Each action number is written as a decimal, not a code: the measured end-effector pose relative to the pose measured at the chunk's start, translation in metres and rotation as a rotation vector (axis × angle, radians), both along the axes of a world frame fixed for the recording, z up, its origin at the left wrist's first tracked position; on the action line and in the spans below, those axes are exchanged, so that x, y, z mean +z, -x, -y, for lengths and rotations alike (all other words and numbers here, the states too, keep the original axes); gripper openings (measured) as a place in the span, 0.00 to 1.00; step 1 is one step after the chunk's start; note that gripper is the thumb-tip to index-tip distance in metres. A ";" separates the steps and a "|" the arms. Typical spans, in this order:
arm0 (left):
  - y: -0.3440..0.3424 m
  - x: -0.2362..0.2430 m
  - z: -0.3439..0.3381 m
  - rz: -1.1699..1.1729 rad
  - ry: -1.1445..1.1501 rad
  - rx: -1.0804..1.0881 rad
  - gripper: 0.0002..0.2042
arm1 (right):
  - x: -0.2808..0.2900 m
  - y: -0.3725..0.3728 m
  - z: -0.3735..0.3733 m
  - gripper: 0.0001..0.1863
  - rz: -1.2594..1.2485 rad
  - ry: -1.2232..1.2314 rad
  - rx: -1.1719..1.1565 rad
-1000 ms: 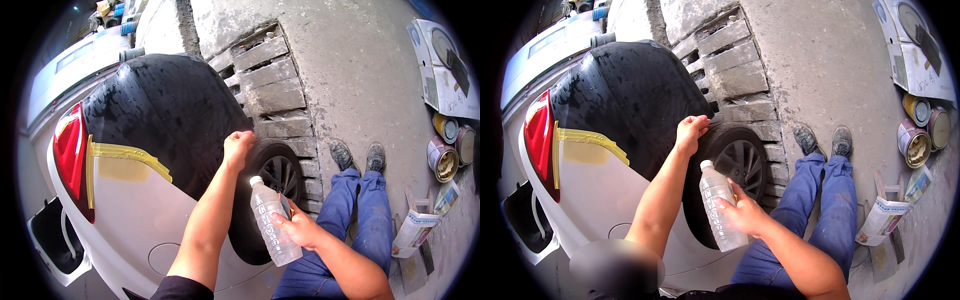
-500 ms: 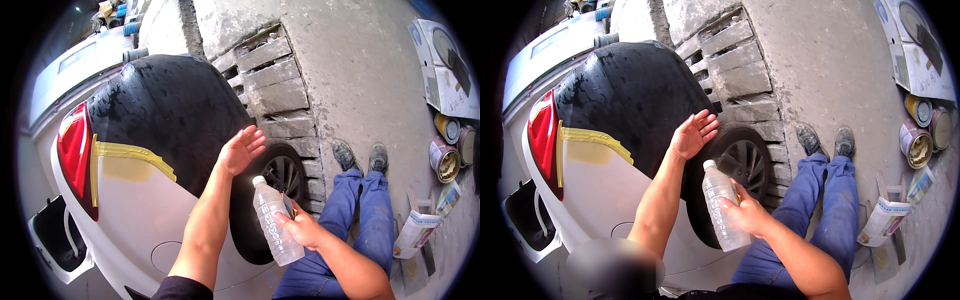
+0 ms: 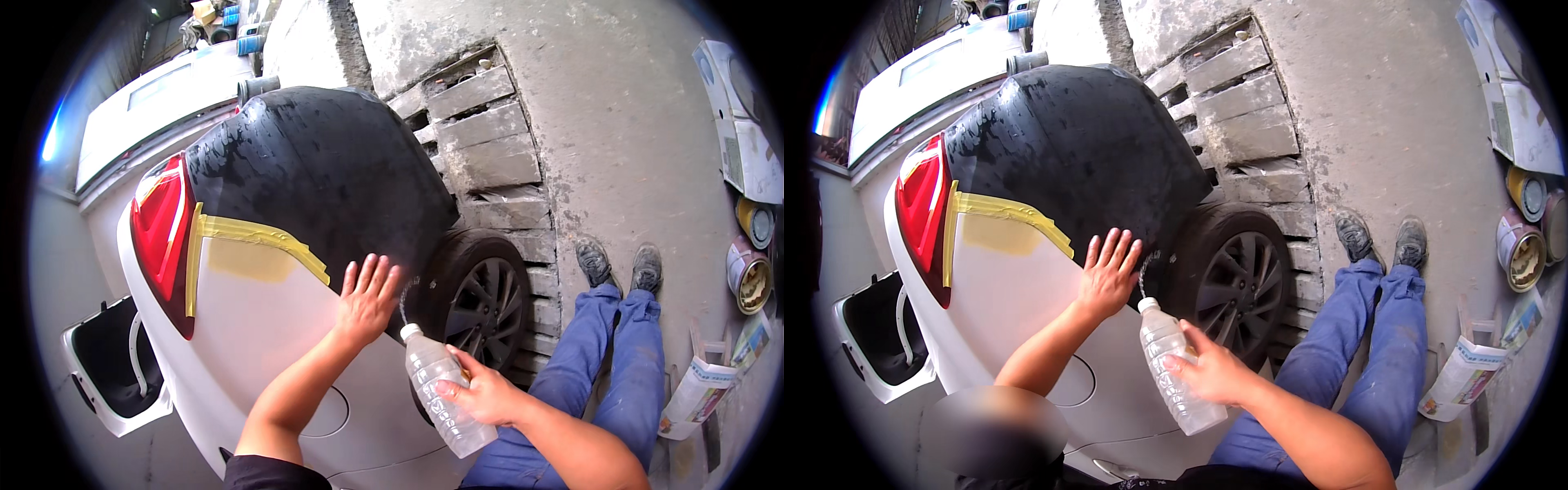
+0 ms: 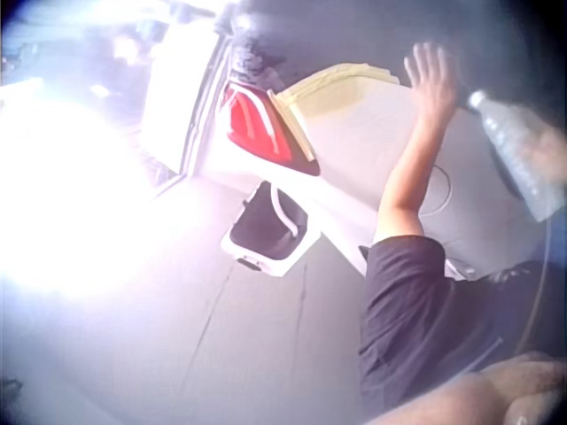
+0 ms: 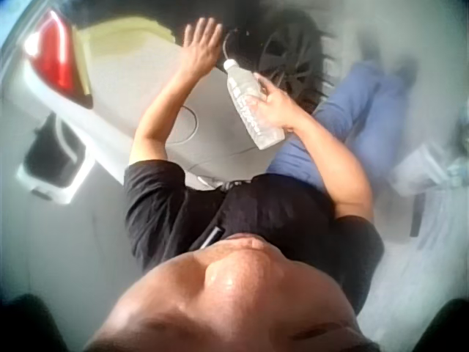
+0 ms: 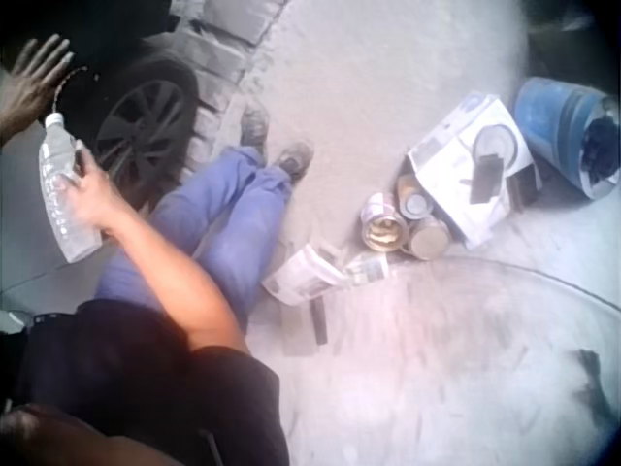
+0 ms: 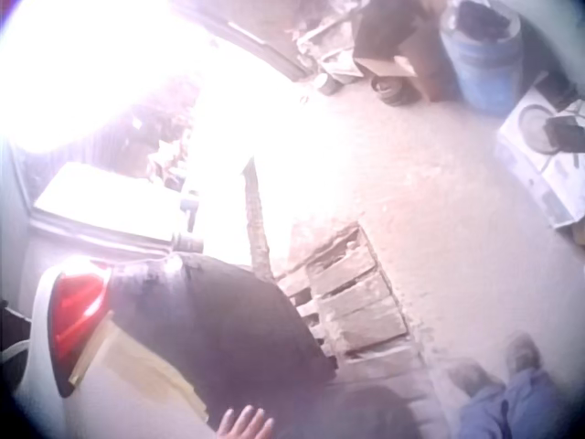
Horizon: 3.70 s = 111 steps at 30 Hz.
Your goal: The person sands the rear quarter panel of a white car using a sanding block and water from a plastic bottle. They repeatedly wet the surface and sand in circular and linear motions, focusing on the area around the taillight and wheel arch. The person briefly walks to a bucket to refill the bottle before resuming sanding.
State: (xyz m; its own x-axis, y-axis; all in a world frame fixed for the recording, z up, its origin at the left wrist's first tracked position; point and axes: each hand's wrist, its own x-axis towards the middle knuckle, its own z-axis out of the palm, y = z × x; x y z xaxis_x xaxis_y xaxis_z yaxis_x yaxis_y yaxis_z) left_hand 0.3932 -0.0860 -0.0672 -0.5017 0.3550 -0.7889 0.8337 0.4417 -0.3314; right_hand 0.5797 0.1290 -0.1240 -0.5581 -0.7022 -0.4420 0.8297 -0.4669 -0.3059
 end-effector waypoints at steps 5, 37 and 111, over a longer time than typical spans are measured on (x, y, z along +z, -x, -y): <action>0.048 -0.015 -0.009 -0.176 0.114 -0.057 0.39 | 0.017 0.020 -0.009 0.44 -0.162 -0.071 0.055; 0.185 -0.044 -0.043 -0.388 0.260 -0.163 0.44 | 0.024 0.082 0.019 0.44 -0.031 0.131 -0.020; 0.161 -0.187 -0.037 0.365 0.470 -0.305 0.37 | -0.071 0.214 -0.041 0.47 0.143 -0.206 0.222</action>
State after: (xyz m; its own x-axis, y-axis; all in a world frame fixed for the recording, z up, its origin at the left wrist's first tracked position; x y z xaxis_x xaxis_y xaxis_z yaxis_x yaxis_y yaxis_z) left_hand 0.2321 -0.0490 -0.2546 -0.1047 0.0155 -0.9944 0.9936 0.0454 -0.1039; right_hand 0.3658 0.1703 -0.1951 -0.3236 -0.6871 -0.6505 0.9456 -0.2106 -0.2480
